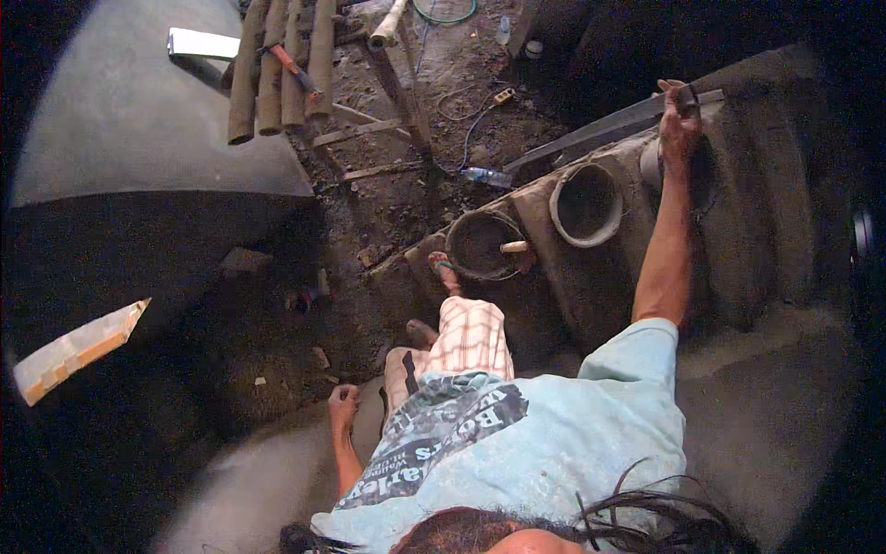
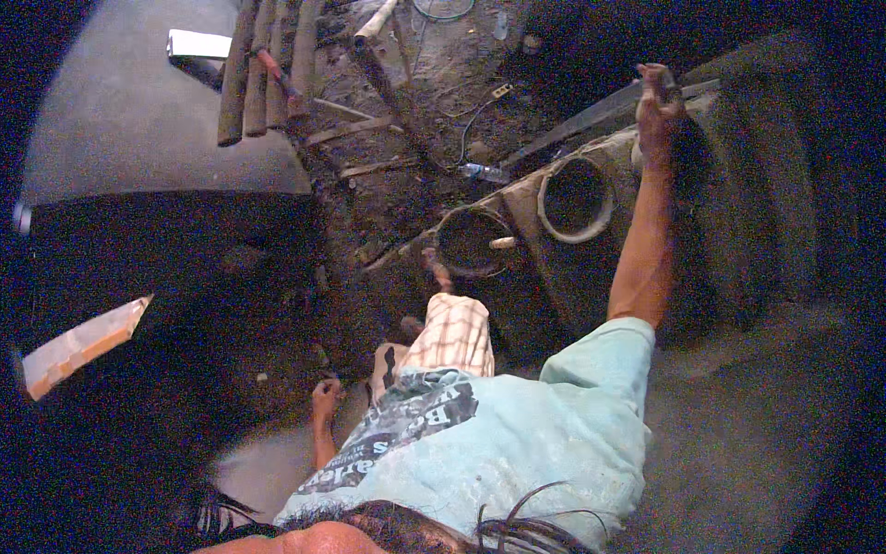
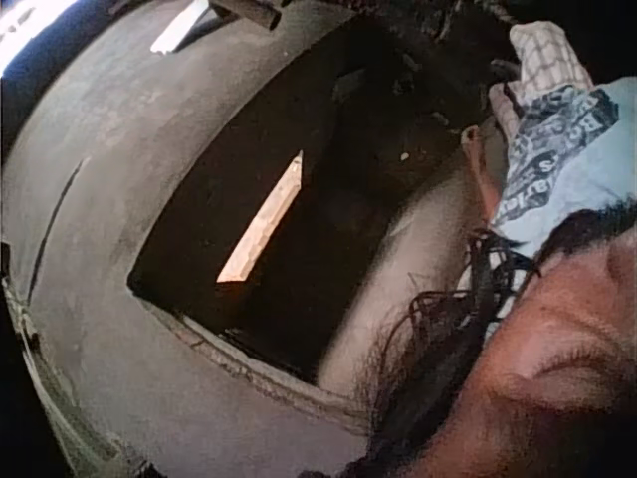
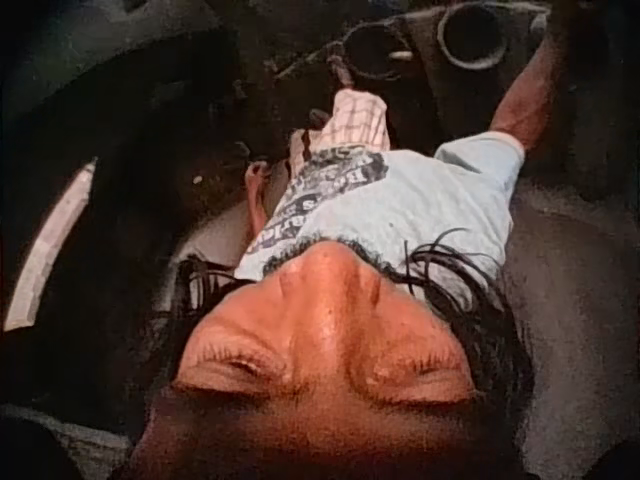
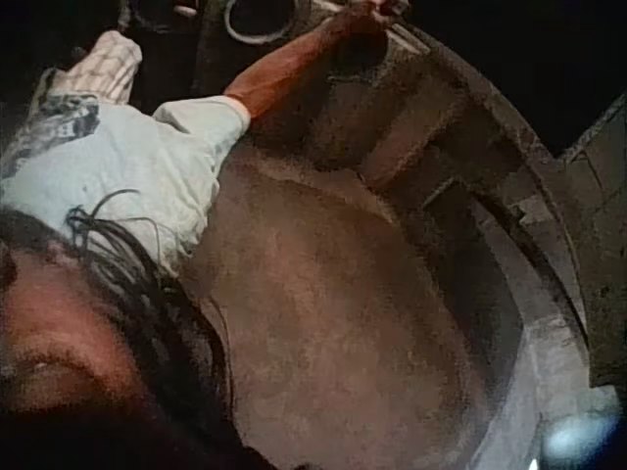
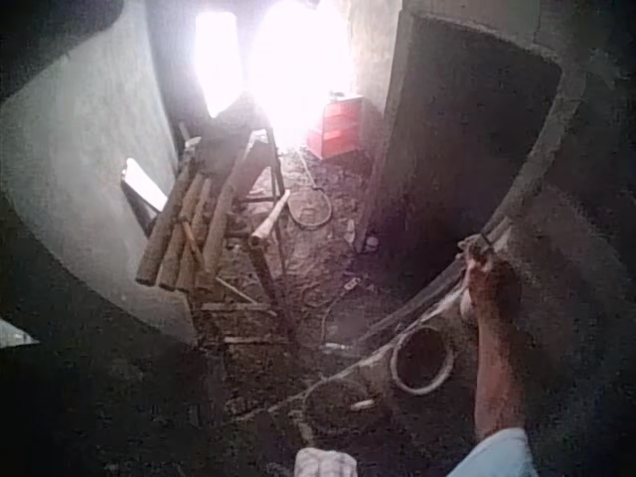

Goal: The person positions a long metal corner bead onto the top edge of a doorway and secures it into the concrete using a hammer.

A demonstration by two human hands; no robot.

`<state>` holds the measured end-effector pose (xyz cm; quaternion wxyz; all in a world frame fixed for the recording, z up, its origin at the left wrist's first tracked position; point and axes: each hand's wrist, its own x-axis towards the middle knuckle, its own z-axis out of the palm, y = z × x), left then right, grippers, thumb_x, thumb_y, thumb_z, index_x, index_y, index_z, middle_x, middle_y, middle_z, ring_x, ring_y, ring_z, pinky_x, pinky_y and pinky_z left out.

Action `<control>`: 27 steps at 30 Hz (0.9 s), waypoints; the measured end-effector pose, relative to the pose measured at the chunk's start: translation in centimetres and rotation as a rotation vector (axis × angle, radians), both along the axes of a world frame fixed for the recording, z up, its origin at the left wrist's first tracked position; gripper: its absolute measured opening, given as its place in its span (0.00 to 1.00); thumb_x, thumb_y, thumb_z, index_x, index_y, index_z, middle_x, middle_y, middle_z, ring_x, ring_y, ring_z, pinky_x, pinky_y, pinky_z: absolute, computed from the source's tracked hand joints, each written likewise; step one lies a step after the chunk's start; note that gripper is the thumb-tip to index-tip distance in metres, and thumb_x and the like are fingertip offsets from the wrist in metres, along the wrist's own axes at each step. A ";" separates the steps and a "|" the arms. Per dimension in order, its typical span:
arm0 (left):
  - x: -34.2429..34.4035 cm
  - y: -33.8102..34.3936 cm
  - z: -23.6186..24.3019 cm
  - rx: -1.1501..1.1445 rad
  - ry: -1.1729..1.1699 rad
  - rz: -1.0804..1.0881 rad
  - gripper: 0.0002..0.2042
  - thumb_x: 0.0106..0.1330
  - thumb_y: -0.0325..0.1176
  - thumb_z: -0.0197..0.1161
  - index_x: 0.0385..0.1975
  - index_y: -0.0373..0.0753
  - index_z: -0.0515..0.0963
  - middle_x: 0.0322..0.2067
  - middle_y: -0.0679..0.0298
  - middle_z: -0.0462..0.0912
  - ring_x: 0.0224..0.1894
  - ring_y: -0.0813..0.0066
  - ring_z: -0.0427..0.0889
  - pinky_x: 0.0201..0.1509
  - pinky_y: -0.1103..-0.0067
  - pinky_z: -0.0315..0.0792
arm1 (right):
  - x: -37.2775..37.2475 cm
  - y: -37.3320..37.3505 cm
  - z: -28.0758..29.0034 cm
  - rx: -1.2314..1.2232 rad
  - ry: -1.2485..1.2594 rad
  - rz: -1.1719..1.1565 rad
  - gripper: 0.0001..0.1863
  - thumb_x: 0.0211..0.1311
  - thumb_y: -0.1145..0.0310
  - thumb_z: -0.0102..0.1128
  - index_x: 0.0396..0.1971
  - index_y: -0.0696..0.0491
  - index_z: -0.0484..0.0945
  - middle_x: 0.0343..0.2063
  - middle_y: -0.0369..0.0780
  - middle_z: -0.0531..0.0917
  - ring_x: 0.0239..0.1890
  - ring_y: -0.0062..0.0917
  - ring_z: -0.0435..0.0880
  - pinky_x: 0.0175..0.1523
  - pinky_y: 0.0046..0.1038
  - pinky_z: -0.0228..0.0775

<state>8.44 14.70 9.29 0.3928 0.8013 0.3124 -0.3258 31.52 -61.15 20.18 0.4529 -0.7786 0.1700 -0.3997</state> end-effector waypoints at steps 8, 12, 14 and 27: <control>0.2 -5.0 -3.2 -0.314 -0.210 0.049 0.12 0.61 0.38 0.62 0.34 0.35 0.76 0.24 0.67 0.78 0.24 0.82 0.74 0.28 0.82 0.69 | -6.5 13.8 3.8 -0.042 0.070 0.004 0.08 0.69 0.70 0.48 0.39 0.57 0.75 0.36 0.38 0.80 0.43 0.23 0.77 0.53 0.28 0.66; 4.6 -10.0 -0.4 -0.269 -0.281 -0.195 0.11 0.64 0.37 0.57 0.36 0.34 0.77 0.27 0.64 0.79 0.25 0.77 0.78 0.32 0.78 0.75 | -11.4 25.1 5.1 -0.001 -0.018 0.288 0.11 0.59 0.68 0.58 0.40 0.55 0.75 0.38 0.42 0.81 0.44 0.37 0.79 0.51 0.36 0.69; 7.0 -13.2 1.1 -0.606 -0.109 0.074 0.14 0.67 0.40 0.53 0.40 0.35 0.76 0.34 0.59 0.80 0.29 0.70 0.81 0.37 0.74 0.78 | -13.1 30.9 5.8 -0.180 0.023 0.437 0.09 0.52 0.74 0.59 0.34 0.56 0.75 0.37 0.42 0.81 0.43 0.38 0.79 0.51 0.38 0.71; 14.2 -19.5 1.8 -1.208 0.393 -0.142 0.17 0.72 0.41 0.45 0.46 0.32 0.72 0.35 0.59 0.80 0.36 0.71 0.81 0.39 0.74 0.77 | -17.5 43.4 2.9 -0.342 0.252 1.024 0.21 0.36 0.78 0.60 0.37 0.50 0.78 0.40 0.36 0.79 0.50 0.32 0.74 0.57 0.36 0.63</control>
